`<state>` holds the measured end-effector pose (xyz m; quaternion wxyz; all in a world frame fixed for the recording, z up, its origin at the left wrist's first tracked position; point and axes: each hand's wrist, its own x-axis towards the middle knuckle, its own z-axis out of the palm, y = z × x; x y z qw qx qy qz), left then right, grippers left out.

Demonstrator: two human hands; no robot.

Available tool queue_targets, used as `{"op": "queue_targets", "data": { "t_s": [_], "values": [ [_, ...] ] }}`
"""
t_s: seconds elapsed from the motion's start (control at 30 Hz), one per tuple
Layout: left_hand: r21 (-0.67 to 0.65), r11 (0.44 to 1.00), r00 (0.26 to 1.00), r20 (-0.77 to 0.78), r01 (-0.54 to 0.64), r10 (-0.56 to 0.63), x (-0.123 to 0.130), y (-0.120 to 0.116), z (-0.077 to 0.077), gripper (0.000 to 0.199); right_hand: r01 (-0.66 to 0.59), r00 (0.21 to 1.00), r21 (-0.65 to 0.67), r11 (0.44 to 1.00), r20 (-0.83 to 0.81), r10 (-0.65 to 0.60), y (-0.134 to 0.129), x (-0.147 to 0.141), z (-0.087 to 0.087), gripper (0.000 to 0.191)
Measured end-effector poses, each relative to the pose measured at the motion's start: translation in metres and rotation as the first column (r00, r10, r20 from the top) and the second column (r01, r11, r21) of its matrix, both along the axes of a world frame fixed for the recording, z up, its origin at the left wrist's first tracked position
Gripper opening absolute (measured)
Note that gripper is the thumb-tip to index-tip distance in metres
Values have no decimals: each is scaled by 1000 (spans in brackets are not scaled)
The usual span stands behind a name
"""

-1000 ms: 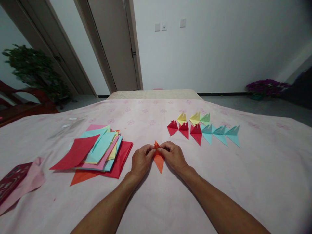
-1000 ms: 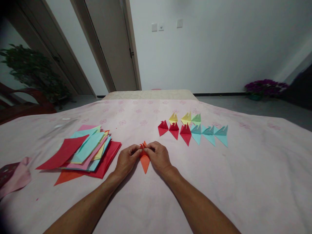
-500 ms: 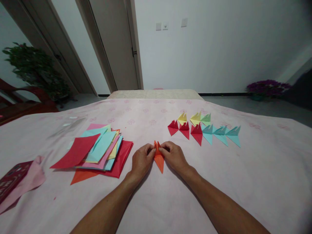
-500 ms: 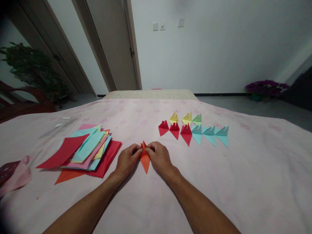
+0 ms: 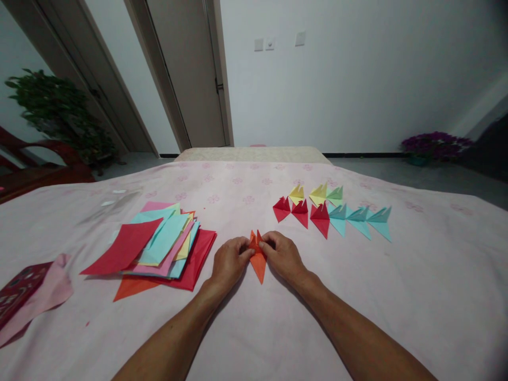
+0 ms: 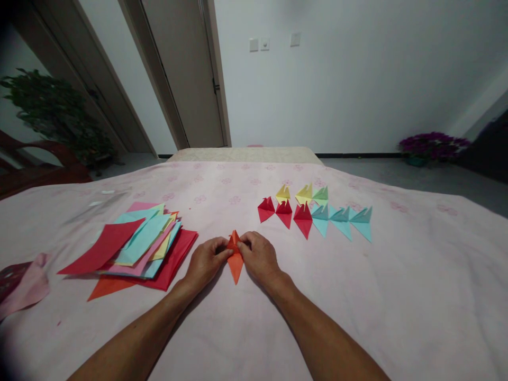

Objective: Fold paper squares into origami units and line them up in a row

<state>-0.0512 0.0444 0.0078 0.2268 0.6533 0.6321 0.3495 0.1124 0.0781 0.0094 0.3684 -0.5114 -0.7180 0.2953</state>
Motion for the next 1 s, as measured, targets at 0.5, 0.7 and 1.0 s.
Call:
{"op": "queue_targets", "data": {
  "t_s": [0.5, 0.7, 1.0],
  "values": [
    [123, 987, 963, 262, -104, 69, 5, -2, 4, 11, -28, 984, -61, 998, -177, 17, 4, -6, -1, 8],
    [177, 980, 963, 267, -94, 44, 6, -1, 0, 9, -53, 958, -27, 998, -283, 43, 3, -14, 0, 10],
    [153, 984, 933, 357, -91, 30, 7, -1, 3, 14, -20, 933, -53, 998, -360, 0, 4, -15, -3, 13]
  ]
}}
